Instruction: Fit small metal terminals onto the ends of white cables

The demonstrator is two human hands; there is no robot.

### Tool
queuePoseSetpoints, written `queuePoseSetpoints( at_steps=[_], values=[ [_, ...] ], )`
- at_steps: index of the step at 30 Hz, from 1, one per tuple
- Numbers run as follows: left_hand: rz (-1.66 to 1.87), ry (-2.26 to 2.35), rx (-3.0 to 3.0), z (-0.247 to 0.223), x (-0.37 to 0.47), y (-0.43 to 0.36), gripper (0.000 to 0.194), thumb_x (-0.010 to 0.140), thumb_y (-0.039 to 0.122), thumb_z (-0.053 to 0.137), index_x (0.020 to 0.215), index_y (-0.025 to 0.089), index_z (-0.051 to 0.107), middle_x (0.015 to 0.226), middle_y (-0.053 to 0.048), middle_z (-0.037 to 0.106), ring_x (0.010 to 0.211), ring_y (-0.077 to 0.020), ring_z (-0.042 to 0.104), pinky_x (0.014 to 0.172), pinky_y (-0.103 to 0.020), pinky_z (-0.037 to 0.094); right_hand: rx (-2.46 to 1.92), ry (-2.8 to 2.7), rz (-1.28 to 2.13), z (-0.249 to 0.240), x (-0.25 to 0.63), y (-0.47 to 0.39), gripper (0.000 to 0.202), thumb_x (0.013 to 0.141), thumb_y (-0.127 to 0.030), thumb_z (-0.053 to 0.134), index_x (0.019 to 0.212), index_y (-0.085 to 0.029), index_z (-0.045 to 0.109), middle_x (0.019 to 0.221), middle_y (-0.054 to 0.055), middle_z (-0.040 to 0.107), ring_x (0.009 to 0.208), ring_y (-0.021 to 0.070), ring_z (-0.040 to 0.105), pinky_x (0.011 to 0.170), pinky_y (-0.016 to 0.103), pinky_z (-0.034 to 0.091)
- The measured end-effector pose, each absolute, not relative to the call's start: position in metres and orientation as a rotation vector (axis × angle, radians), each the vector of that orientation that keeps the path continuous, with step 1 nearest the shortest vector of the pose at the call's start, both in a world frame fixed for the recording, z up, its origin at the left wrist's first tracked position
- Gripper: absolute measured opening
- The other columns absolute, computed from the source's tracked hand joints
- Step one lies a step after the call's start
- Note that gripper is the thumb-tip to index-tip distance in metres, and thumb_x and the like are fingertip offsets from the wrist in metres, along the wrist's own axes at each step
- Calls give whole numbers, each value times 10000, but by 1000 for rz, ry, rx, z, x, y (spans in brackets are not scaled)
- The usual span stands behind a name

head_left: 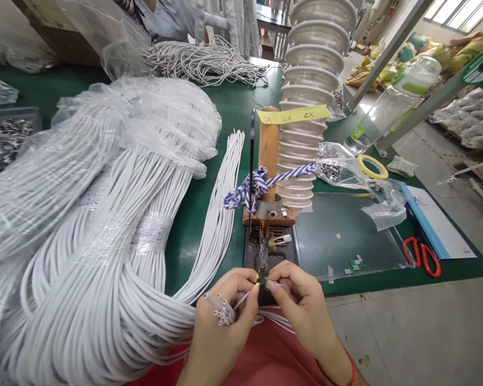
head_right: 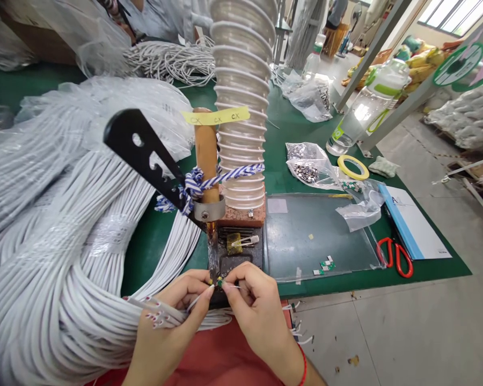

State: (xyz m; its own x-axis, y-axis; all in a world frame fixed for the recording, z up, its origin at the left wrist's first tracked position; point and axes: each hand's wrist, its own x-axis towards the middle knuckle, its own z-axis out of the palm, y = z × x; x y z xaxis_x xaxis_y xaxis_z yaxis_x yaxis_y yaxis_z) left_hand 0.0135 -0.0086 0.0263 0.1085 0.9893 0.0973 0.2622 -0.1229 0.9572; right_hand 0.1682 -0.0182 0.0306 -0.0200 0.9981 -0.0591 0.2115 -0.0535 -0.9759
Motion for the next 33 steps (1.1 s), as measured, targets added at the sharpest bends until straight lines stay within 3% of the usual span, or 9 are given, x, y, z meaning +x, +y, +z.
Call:
queuePoseSetpoints(
  at_steps=[10, 20, 33],
  values=[
    [1070, 1286, 1542, 28, 9, -14, 184, 884, 131, 575, 723, 194, 639, 876, -57, 718, 710, -164, 690, 610, -237, 554, -1338, -1356, 1056, 35, 163, -19, 129, 901, -181, 572, 776, -181, 603, 713, -18, 535, 508, 105, 340, 483, 251, 301],
    [1076, 1305, 1493, 21, 8, -17, 188, 873, 143, 599, 713, 192, 684, 886, -59, 729, 731, -175, 711, 611, -226, 558, -1426, -1366, 1029, 27, 159, -25, 137, 901, -187, 552, 777, -184, 611, 613, -60, 406, 487, 108, 315, 463, 244, 267],
    [1070, 1296, 1544, 23, 8, -17, 184, 885, 138, 595, 734, 200, 679, 896, -46, 723, 746, -166, 713, 630, -219, 559, -1411, -1375, 1003, 25, 160, -25, 139, 909, -176, 559, 780, -183, 609, 676, -32, 513, 495, 100, 336, 470, 241, 288]
  ],
)
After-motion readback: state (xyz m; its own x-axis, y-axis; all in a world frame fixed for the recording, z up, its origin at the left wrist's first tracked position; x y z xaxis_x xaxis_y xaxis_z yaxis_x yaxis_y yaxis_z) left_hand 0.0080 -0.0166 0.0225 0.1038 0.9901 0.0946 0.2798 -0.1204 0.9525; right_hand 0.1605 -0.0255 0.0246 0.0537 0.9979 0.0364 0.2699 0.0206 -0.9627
